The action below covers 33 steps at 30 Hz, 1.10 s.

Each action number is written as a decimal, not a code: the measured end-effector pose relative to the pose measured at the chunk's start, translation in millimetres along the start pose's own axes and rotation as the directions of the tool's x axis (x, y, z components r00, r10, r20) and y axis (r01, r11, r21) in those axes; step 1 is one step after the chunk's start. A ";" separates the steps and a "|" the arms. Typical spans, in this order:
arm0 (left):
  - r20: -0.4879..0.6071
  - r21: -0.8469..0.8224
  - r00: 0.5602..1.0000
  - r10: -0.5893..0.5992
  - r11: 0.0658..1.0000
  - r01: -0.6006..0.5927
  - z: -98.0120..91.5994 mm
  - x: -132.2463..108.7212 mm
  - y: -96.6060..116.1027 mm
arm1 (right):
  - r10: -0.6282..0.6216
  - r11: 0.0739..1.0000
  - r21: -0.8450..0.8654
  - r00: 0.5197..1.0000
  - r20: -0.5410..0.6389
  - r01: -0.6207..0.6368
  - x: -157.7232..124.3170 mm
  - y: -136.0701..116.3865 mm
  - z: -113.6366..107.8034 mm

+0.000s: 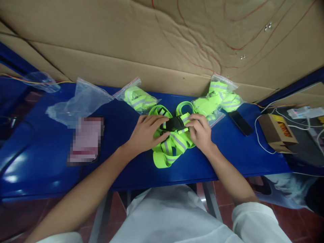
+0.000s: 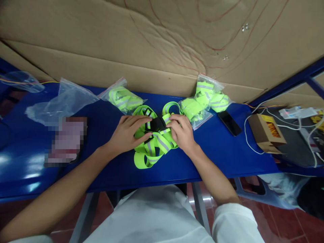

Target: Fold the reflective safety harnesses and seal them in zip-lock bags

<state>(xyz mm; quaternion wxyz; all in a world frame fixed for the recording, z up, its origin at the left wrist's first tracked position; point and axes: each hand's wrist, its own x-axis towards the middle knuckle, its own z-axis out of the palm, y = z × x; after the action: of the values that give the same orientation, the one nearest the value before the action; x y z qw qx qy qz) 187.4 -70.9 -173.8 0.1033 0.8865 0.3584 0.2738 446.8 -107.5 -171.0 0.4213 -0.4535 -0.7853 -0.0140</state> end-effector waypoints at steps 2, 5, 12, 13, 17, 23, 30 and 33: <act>0.012 -0.014 0.998 -0.063 0.998 0.063 0.1 -1.0 -2.5 | 0.010 0.999 0.043 1.000 -0.024 -0.009 -0.3 2.7 1.9; 0.003 0.024 0.996 -0.094 0.995 0.094 3.1 -3.2 -0.3 | 0.014 0.994 0.107 1.000 -0.011 -0.013 -0.9 -0.1 5.9; -0.058 -0.121 0.996 -0.075 0.990 0.067 9.0 -3.1 5.6 | -0.014 0.977 0.215 0.996 0.087 -0.005 -0.3 -21.5 5.2; -0.044 -0.152 0.995 -0.090 0.985 0.083 9.0 -2.5 5.4 | -0.027 0.974 0.228 0.994 0.102 0.004 0.4 -23.1 4.1; -0.010 -0.180 0.995 -0.097 0.979 0.094 10.0 -1.2 5.2 | 0.035 0.985 0.153 0.964 0.263 -0.077 3.9 -26.6 5.2; -0.051 -0.005 0.998 -0.043 0.999 0.043 14.0 -3.6 6.3 | 0.088 0.947 0.255 0.923 0.373 -0.194 3.0 -31.1 16.3; -0.071 0.148 0.993 0.089 0.986 -0.078 11.0 -7.9 2.8 | 0.038 0.996 0.054 0.902 0.430 -0.067 5.9 -28.8 9.5; -0.007 0.208 0.994 0.106 0.973 -0.102 8.4 -5.0 1.7 | 0.055 0.987 -0.159 0.896 0.441 0.017 8.0 -25.9 6.5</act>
<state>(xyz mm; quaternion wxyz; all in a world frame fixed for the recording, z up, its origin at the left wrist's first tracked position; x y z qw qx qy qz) 190.1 -75.4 -182.1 -0.0075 0.9075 0.3390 0.2477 421.9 -114.5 -160.4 0.1938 -0.4844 -0.8525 0.0317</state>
